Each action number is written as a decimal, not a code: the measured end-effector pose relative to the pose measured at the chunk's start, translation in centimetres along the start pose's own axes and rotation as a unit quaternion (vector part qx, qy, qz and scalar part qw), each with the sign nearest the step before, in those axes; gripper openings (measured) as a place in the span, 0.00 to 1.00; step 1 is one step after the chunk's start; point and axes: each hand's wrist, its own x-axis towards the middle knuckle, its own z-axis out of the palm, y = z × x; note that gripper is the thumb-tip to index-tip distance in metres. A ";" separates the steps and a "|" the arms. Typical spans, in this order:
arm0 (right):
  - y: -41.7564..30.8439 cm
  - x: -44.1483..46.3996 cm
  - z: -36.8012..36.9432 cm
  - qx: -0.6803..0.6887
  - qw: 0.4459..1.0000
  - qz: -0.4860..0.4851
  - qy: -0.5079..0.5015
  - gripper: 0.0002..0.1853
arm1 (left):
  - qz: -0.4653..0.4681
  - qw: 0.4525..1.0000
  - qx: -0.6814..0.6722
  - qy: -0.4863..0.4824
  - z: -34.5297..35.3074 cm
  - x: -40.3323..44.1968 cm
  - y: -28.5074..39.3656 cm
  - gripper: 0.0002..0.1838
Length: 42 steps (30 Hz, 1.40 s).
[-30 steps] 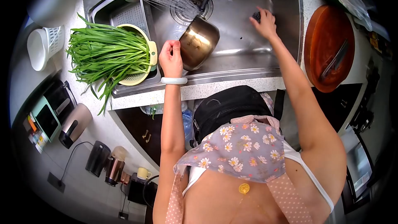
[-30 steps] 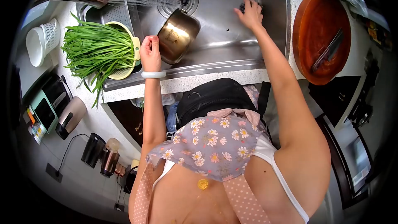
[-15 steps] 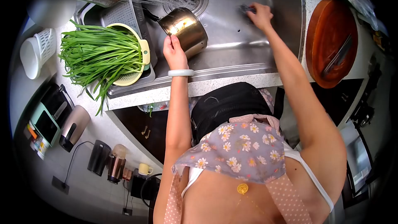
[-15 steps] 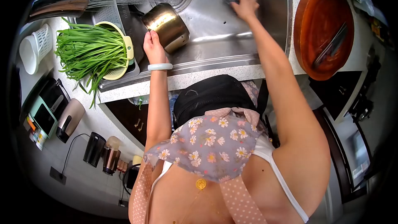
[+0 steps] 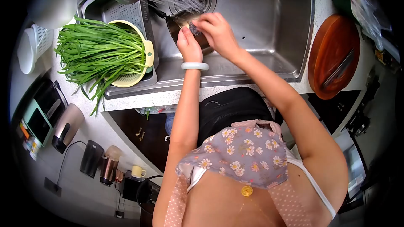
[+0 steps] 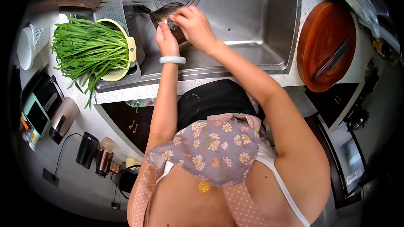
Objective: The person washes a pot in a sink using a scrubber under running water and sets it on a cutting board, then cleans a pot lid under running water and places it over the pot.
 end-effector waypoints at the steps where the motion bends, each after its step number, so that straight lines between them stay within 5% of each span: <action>1: 0.3 1.7 0.1 -0.021 1.000 0.001 -0.011 0.07 | 0.007 1.000 0.018 0.007 0.2 0.3 0.0 0.20; 4: -0.2 2.2 0.9 -0.031 0.999 0.031 0.027 0.08 | -0.068 0.994 0.089 0.003 0.2 0.7 0.6 0.20; 6: -1.7 0.3 -0.1 -0.024 0.998 0.061 0.015 0.09 | 0.013 0.999 0.011 0.030 1.1 0.5 1.3 0.20; 13: 0.9 3.1 1.8 -0.020 0.994 0.096 0.042 0.06 | -0.003 0.999 0.023 0.044 0.6 0.3 0.6 0.20; 17: -3.6 0.0 -0.4 -0.020 0.996 0.080 0.018 0.04 | -0.037 0.997 -0.047 0.057 0.7 0.4 1.1 0.19; 42: -1.8 0.6 0.6 -0.055 0.994 0.090 0.001 0.05 | 0.029 0.993 0.092 0.066 -0.1 0.7 0.3 0.19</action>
